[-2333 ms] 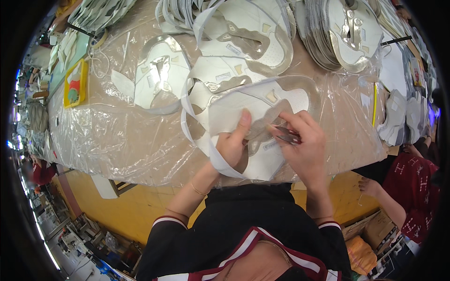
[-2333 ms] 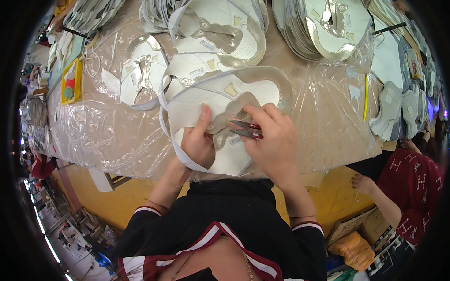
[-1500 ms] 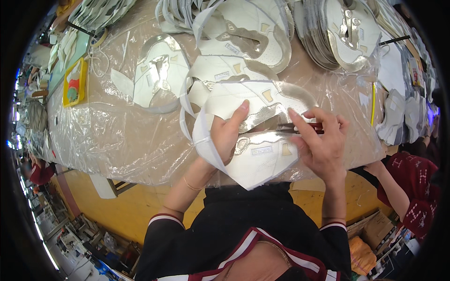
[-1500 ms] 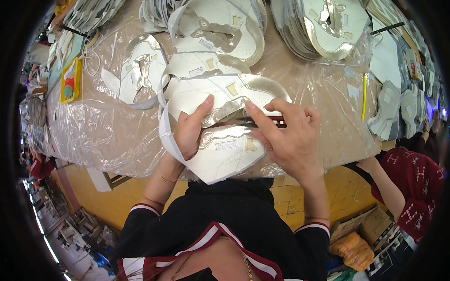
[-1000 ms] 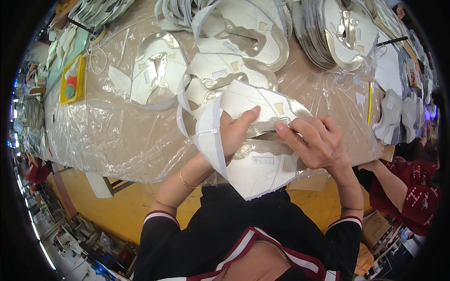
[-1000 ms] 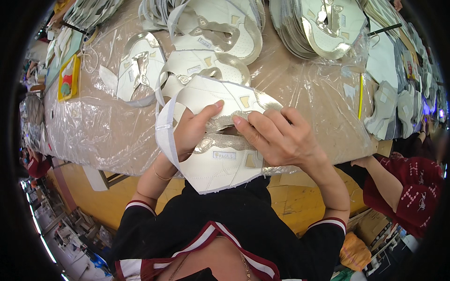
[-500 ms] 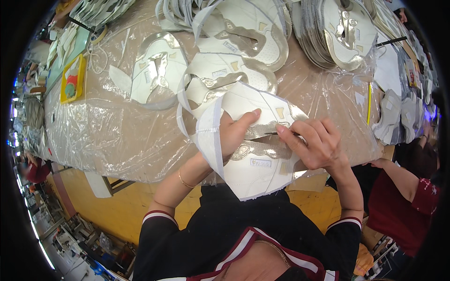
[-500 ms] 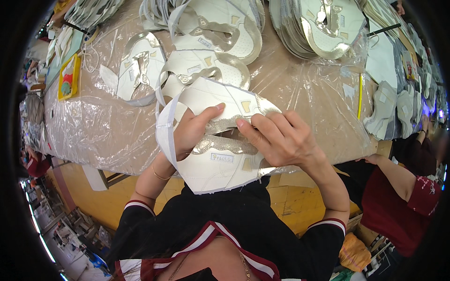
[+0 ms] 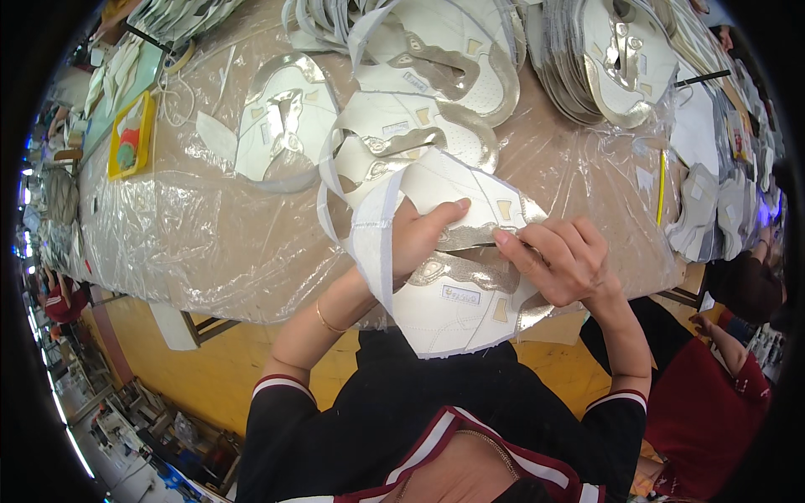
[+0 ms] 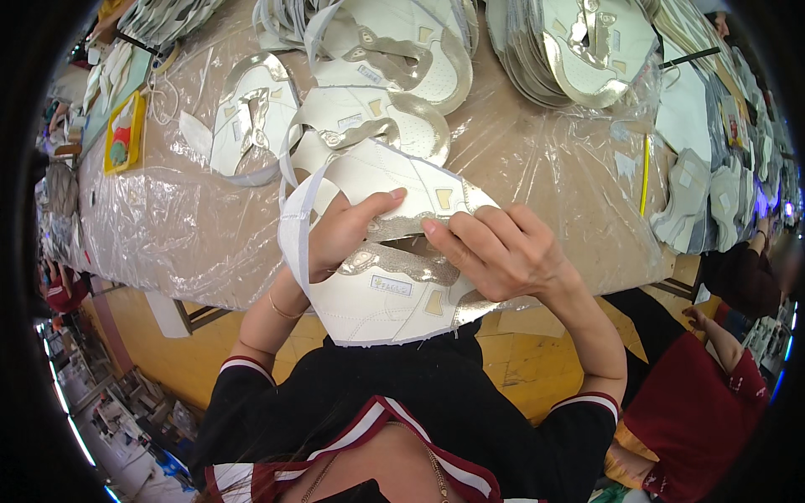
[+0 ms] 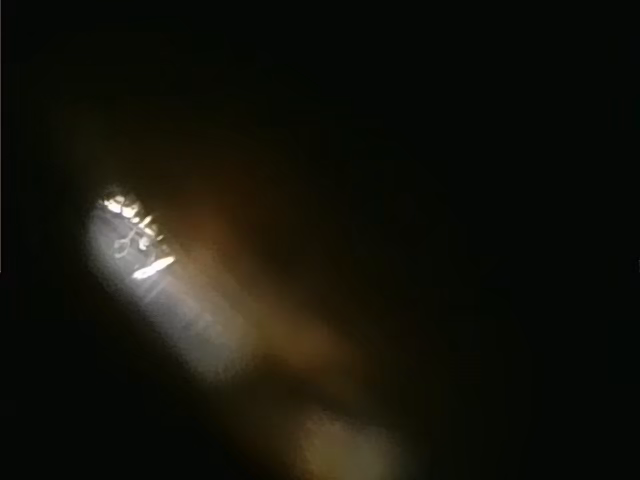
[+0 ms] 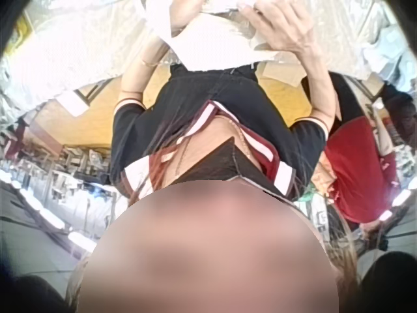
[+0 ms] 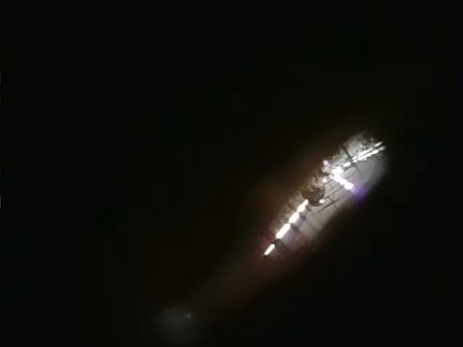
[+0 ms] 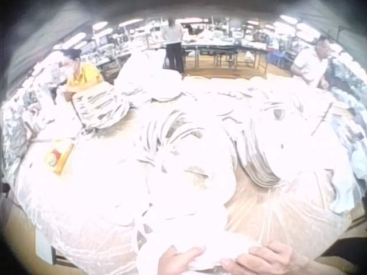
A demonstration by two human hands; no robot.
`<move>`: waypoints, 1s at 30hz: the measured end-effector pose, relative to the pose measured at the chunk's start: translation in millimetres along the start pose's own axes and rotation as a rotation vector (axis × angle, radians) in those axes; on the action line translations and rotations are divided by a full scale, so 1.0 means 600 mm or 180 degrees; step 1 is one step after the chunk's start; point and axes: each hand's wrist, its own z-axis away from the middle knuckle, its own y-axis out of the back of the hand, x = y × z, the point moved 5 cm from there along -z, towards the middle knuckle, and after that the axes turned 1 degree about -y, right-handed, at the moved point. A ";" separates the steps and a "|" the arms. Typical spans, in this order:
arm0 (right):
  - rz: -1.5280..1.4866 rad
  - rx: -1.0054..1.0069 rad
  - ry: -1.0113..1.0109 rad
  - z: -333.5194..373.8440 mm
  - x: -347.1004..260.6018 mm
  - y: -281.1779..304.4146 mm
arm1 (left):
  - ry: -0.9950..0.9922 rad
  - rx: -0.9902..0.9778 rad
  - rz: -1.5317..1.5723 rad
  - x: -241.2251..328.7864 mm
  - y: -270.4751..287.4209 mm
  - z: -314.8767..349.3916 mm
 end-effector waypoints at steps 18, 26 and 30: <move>-0.0135 0.0079 -0.0336 0.007 0.009 0.008 | -0.0132 0.0062 0.0133 0.007 0.001 0.004; -0.0029 -0.0040 -0.0211 0.002 -0.007 -0.005 | -0.0043 0.0104 0.0025 0.004 0.001 0.005; -0.0086 0.0110 -0.0287 0.008 -0.001 -0.001 | -0.0130 0.0048 -0.0046 0.006 0.001 0.004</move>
